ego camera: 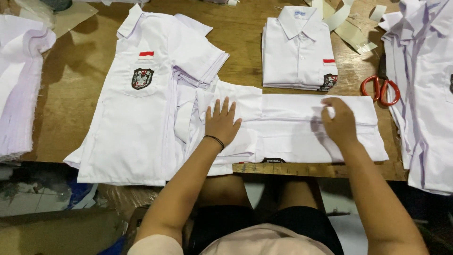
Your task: The person folds a white short-sleeved shirt on a wooden table. They align the sleeves, fold the shirt in half, then fold it again to form a compact rectangle, and finally adjust the collar. The folded shirt is placed on a stack of similar shirts.
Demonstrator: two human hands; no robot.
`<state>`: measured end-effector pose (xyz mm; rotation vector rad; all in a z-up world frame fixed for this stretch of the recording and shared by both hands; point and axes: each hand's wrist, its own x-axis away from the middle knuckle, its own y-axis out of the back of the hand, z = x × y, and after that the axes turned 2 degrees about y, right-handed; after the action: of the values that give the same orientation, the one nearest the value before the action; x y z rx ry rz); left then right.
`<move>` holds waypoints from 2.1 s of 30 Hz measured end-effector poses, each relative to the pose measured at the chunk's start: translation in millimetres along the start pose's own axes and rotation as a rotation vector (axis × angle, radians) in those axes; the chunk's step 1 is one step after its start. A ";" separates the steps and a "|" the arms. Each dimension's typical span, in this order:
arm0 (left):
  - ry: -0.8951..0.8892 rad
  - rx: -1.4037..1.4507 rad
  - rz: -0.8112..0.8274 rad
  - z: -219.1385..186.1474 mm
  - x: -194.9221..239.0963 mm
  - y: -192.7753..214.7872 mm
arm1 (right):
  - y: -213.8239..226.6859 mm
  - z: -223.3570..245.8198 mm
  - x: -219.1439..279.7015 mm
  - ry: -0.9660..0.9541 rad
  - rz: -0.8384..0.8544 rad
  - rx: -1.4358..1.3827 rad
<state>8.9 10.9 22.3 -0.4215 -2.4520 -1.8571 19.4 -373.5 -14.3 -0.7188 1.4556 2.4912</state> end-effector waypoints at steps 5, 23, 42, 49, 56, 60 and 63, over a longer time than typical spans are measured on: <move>-0.040 0.028 -0.055 38.1 -54.8 20.4 | -51.6 114.7 -25.4 -0.149 0.172 -0.412; -0.210 0.598 -0.036 122.8 -83.3 28.7 | -103.7 149.1 -60.0 -0.288 0.105 -0.652; -0.334 0.576 -0.109 121.1 -78.3 25.8 | -86.5 120.8 -49.5 -0.020 0.392 -0.878; -0.314 0.366 -0.269 106.3 -72.8 23.3 | -87.7 133.1 -53.8 0.060 0.223 -0.774; -0.373 0.150 -0.559 39.6 -46.7 27.6 | -90.1 182.3 -51.1 0.310 0.099 -0.317; -0.230 0.018 -0.176 4.7 -12.9 4.8 | -78.1 230.0 -36.1 0.106 0.563 0.014; -0.189 -0.027 -0.162 5.7 0.6 -13.6 | -82.3 228.7 -27.1 0.076 0.694 0.096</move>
<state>5.9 13.1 8.0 -0.4299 -2.6594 -1.9992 0.6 -133.4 28.4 -0.3192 2.1246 2.8491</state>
